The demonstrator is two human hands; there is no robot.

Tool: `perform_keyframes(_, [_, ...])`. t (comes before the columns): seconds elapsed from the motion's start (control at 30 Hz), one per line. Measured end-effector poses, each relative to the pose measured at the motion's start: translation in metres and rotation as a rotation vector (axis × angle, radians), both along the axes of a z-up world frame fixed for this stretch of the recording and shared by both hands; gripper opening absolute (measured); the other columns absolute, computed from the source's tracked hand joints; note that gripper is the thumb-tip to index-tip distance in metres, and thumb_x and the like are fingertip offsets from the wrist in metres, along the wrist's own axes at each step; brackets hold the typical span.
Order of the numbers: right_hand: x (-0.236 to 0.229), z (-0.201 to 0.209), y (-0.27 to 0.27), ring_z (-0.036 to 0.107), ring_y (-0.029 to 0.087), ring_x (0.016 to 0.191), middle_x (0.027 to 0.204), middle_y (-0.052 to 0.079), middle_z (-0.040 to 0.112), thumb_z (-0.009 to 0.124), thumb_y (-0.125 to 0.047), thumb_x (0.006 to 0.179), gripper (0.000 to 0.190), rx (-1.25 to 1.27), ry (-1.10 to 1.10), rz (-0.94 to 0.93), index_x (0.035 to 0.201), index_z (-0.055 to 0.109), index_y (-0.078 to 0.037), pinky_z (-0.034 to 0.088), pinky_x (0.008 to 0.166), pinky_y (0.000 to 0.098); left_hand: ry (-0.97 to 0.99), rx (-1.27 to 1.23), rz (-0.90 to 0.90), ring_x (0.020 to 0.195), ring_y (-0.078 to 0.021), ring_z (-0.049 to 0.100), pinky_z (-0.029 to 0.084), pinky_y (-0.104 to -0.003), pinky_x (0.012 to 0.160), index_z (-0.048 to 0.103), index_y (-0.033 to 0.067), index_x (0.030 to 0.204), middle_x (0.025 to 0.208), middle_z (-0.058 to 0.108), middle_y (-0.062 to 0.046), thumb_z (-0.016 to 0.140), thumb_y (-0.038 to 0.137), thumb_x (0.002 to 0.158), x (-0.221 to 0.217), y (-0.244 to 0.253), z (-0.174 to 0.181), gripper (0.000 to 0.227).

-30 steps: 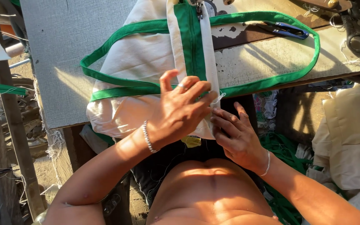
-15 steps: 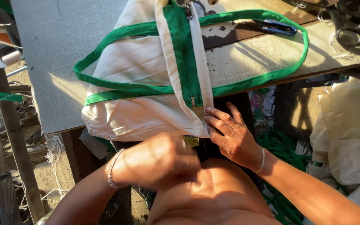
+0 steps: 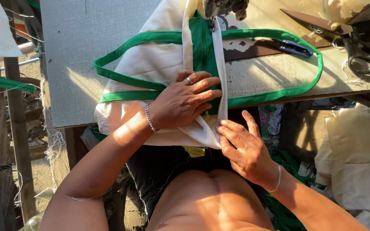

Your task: Sewing green straps onto a white canvas tote bag using an industrial sewing machine and trimming excess threads with snips.

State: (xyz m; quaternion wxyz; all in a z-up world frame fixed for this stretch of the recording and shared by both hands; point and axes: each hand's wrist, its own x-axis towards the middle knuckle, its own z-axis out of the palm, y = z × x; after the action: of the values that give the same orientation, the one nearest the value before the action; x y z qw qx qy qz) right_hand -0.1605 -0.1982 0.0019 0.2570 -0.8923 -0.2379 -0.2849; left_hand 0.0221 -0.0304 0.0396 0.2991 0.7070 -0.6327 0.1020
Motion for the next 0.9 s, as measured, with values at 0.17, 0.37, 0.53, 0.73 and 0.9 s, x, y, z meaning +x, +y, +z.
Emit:
perform_keyframes(0.17, [0.003,0.006,-0.002,0.069,0.036,0.111,0.112,0.017,0.068,0.054,-0.005,0.101,0.01,-0.05,0.032,0.014,0.1,0.063,-0.001,0.041,0.104,0.0721,0.15,-0.054,0.07,0.112,-0.0336,0.059,0.048,-0.045,0.1,0.06,0.0035,0.127,0.113,0.059,-0.017,0.058,0.0,0.104,-0.01,-0.001,-0.006,0.023])
perform_keyframes(0.37, [0.004,0.007,-0.002,0.068,0.036,0.113,0.113,0.017,0.067,0.053,-0.003,0.1,0.01,-0.077,0.064,0.017,0.1,0.063,-0.001,0.04,0.105,0.0725,0.205,-0.098,0.088,0.119,-0.0202,0.055,0.042,-0.034,0.108,0.06,0.0065,0.129,0.122,0.056,-0.009,0.056,0.006,0.108,-0.01,-0.002,-0.01,0.021])
perform_keyframes(0.53, [0.003,0.005,0.0,0.068,0.035,0.114,0.114,0.017,0.067,0.054,-0.003,0.1,0.009,-0.064,0.083,0.011,0.1,0.062,-0.002,0.039,0.105,0.072,0.31,0.015,-0.106,0.127,-0.0203,0.055,0.037,-0.035,0.117,0.066,0.014,0.133,0.12,0.062,-0.008,0.061,0.015,0.107,0.011,0.008,-0.017,0.027])
perform_keyframes(0.73, [0.015,0.011,-0.022,0.065,0.035,0.122,0.119,0.015,0.069,0.059,-0.013,0.097,0.011,-0.049,0.145,0.082,0.101,0.067,-0.006,0.037,0.11,0.0673,0.002,0.064,-0.031,0.136,-0.0247,0.056,0.037,-0.043,0.118,0.07,0.0157,0.136,0.132,0.066,-0.009,0.063,0.034,0.104,0.016,0.011,-0.052,0.037])
perform_keyframes(0.9, [0.112,0.027,-0.07,0.058,0.047,0.126,0.121,0.03,0.062,0.054,0.018,0.092,0.016,0.177,0.229,0.184,0.095,0.056,0.002,0.048,0.116,0.0528,-0.026,0.248,-0.044,0.14,-0.029,0.051,0.034,-0.051,0.115,0.068,0.0098,0.131,0.145,0.056,-0.006,0.069,0.029,0.103,0.013,0.012,-0.036,0.034])
